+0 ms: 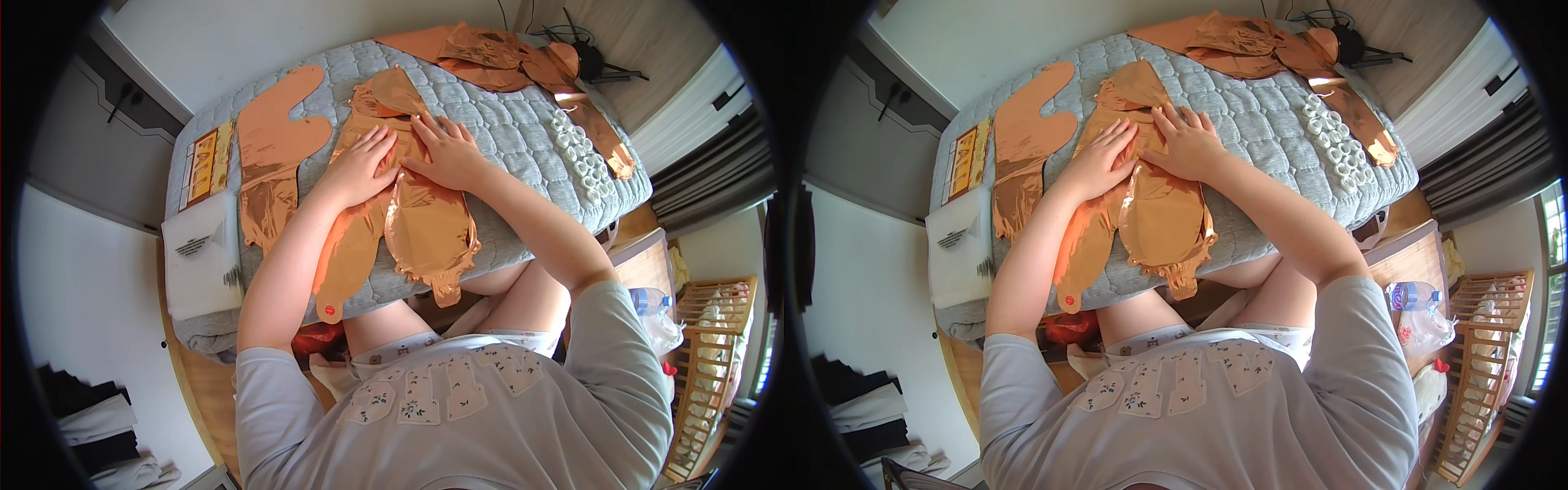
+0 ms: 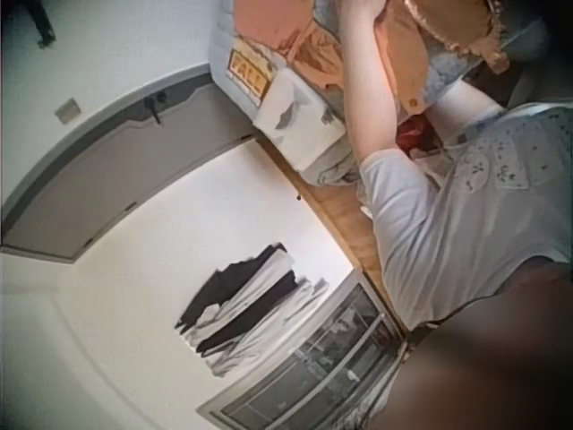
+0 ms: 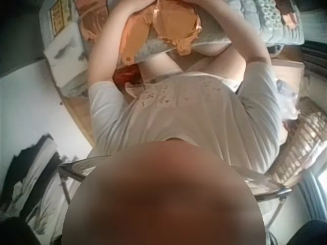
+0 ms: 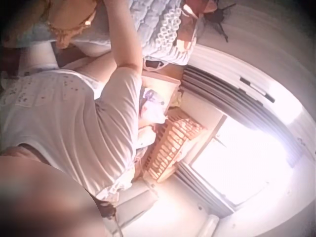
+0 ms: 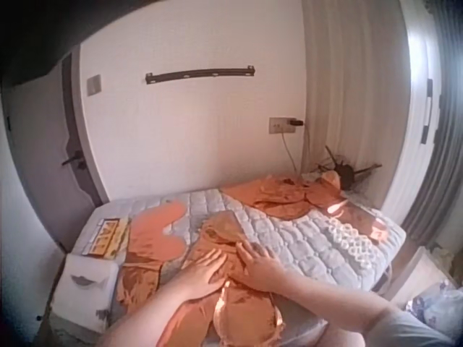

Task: The person folds a foil balloon by hand into a rectangle, places it onto a cardboard packaging backing, and smooths it down.

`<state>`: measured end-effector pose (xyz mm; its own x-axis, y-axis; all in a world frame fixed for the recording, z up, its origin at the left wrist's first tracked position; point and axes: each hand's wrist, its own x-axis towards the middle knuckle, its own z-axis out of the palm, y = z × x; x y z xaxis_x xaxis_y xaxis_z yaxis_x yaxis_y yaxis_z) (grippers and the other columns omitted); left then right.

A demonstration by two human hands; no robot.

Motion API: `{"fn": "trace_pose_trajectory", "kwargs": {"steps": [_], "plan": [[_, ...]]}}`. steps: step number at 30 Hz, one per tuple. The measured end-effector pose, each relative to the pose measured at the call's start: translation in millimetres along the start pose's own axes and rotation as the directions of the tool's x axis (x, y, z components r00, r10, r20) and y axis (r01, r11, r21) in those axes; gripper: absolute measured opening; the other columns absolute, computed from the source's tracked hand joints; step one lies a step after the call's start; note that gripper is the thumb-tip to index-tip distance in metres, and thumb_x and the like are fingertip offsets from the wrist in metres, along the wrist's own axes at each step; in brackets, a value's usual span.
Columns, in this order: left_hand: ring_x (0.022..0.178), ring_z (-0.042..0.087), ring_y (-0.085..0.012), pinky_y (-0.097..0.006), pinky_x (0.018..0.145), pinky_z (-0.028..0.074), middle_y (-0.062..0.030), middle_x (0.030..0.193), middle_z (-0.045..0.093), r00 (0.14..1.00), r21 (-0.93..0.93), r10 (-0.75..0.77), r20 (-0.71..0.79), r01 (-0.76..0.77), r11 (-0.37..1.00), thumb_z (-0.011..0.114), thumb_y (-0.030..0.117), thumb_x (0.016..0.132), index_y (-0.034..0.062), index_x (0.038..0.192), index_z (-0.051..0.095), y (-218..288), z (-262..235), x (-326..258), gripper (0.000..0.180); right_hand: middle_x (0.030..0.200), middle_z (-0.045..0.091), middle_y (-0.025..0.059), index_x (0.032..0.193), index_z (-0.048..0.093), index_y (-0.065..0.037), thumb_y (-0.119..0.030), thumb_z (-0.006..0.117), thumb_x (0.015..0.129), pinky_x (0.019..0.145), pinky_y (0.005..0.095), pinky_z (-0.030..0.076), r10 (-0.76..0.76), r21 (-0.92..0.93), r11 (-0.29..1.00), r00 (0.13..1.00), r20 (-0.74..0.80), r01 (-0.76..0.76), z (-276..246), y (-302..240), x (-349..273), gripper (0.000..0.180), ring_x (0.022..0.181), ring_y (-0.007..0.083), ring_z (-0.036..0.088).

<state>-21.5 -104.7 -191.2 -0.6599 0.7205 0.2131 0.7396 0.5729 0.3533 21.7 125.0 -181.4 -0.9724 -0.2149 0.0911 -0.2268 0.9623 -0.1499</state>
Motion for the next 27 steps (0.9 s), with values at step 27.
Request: {"fn": "trace_pose_trajectory", "kwargs": {"steps": [27], "plan": [[0.152, 0.030, -0.0338, -0.043, 0.124, 0.029, -0.0212, 0.162, 0.036, 1.000, 0.077, 0.026, -0.004, -0.025, 0.997, 0.060, 0.041, 0.097, 0.0014, 0.153, 0.041, -2.2, -0.5, -1.1, 0.070, 0.157, 0.047, 0.0068, 0.148, 0.052, -0.011, -0.029, 0.068, 0.091, 0.123, 0.0573, 0.019, -0.177, 0.214, 0.960, 0.984, -0.038, 0.181, -42.4, 18.7, -122.5, 0.062, 0.149, 0.0386, 0.032]]}}
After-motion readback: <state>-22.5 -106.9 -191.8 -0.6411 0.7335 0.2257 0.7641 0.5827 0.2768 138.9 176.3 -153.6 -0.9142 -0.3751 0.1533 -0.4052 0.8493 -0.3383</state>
